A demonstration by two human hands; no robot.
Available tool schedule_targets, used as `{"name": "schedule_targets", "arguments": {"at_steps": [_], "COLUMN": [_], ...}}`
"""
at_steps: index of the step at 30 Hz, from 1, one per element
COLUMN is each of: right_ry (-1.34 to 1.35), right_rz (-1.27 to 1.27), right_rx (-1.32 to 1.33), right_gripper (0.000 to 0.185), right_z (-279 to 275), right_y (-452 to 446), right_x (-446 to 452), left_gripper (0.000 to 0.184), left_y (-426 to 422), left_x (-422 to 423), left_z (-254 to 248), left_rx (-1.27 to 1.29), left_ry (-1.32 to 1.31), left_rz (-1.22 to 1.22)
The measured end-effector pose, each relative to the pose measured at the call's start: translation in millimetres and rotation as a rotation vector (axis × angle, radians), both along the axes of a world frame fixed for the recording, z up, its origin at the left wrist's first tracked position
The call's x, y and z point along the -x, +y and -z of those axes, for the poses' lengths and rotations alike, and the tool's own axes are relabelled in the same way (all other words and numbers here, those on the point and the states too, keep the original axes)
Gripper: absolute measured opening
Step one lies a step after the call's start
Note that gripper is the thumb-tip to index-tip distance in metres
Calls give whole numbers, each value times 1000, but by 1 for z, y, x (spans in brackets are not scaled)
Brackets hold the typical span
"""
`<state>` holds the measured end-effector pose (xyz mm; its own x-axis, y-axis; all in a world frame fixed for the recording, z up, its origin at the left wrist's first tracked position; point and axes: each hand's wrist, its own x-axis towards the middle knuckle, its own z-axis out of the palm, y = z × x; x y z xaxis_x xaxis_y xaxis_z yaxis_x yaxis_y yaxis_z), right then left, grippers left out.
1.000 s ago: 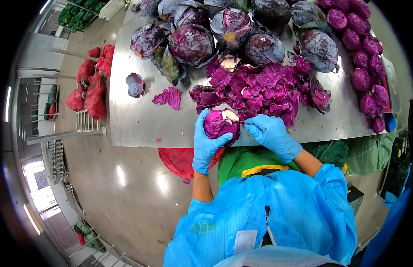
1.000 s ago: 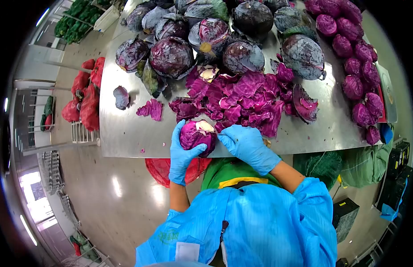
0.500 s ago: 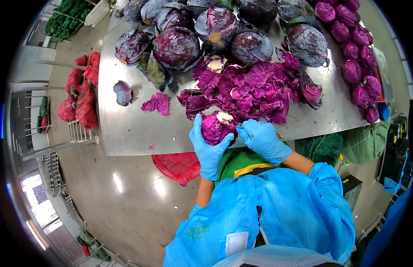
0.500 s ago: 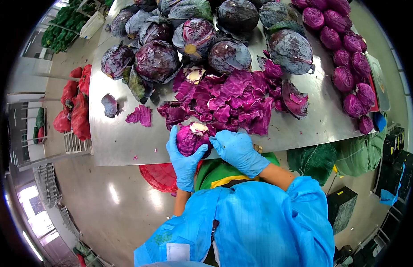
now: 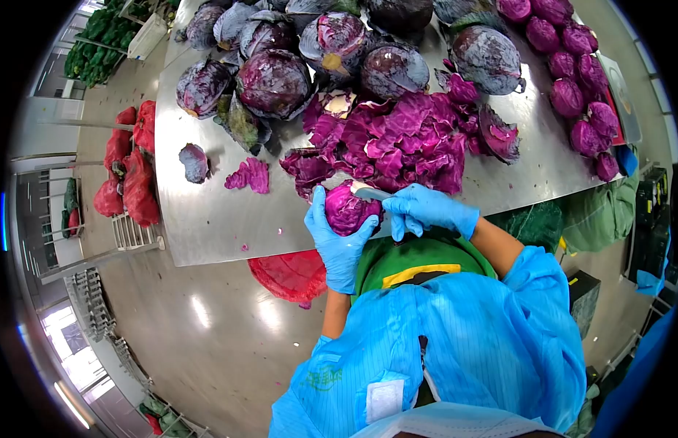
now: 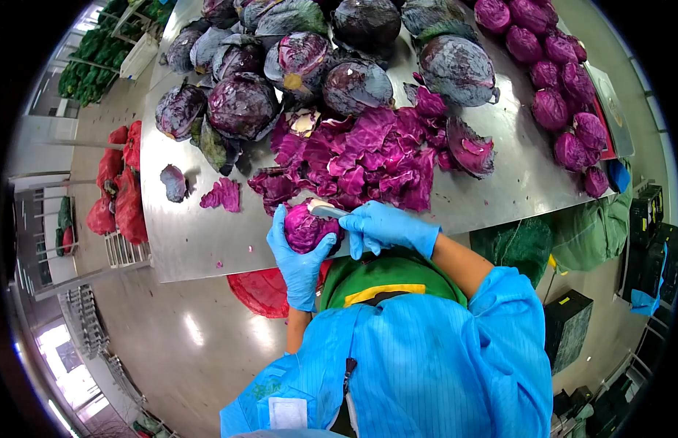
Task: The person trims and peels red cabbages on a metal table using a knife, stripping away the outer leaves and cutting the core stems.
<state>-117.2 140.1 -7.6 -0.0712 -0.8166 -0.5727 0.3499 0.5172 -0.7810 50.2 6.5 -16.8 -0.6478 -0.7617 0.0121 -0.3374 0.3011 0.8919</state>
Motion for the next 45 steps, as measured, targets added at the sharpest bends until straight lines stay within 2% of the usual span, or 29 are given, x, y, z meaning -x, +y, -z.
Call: {"name": "schedule_targets", "arguments": {"at_steps": [4, 8, 11, 12, 13, 15, 16, 19, 23, 28, 31, 37, 40, 41, 43, 45], "right_ry": [-238, 43, -81, -4, 10, 466, 895, 899, 879, 1572, 1810, 1723, 1642, 1622, 1691, 1635], "right_rz": [-139, 10, -158, -171, 24, 342, 243, 96, -57, -264, -253, -40, -60, -20, 271, 643], "right_rx": [42, -75, 8, 36, 51, 478, 435, 519, 537, 739, 731, 834, 742, 729, 770, 587], "right_gripper": [40, 34, 30, 29, 28, 30, 37, 44, 41, 42, 39, 28, 46, 46, 45, 53], "right_z": [8, -9, -26, -40, -34, -12, -17, -5, 3, 5, 10, 7, -9, -20, -24, -33], "right_y": [3, 3, 2, 0, 0, -16, -17, -33, -42, -46, -45, -44, -36, -31, -34, -39], "right_x": [17, 7, 5, 2, -9, -19, -15, -7, 10, 11, 5, -5, -4, 3, 18, 38], "left_gripper": [111, 111, 111, 110, 110, 111, 111, 111, 109, 108, 107, 104, 105, 105, 106, 106], "left_y": [-5, -5, -6, -8, -8, -8, -8, -12, -21, -29, -29, -32, -32, -34, -34, -31], "left_x": [-1, 0, -1, 0, 2, 3, 3, 1, -2, 0, 2, 1, 1, 1, -2, 2], "left_z": [1, -8, -4, -5, -6, -7, -8, -5, -6, -6, -12, -10, -9, -7, -8, -15], "left_rx": [43, 14, 8, 14, 20, 37, 29, 54, 101, 86, 105, 145, 128, 129, 108, 64], "left_ry": [-16, -40, -29, -36, -41, -72, -79, -59, -66, -80, -103, -74, -46, -39, -59, -92], "left_rz": [60, 82, 86, 91, 95, 94, 99, 144, 217, 254, 275, 298, 308, 312, 307, 288]}}
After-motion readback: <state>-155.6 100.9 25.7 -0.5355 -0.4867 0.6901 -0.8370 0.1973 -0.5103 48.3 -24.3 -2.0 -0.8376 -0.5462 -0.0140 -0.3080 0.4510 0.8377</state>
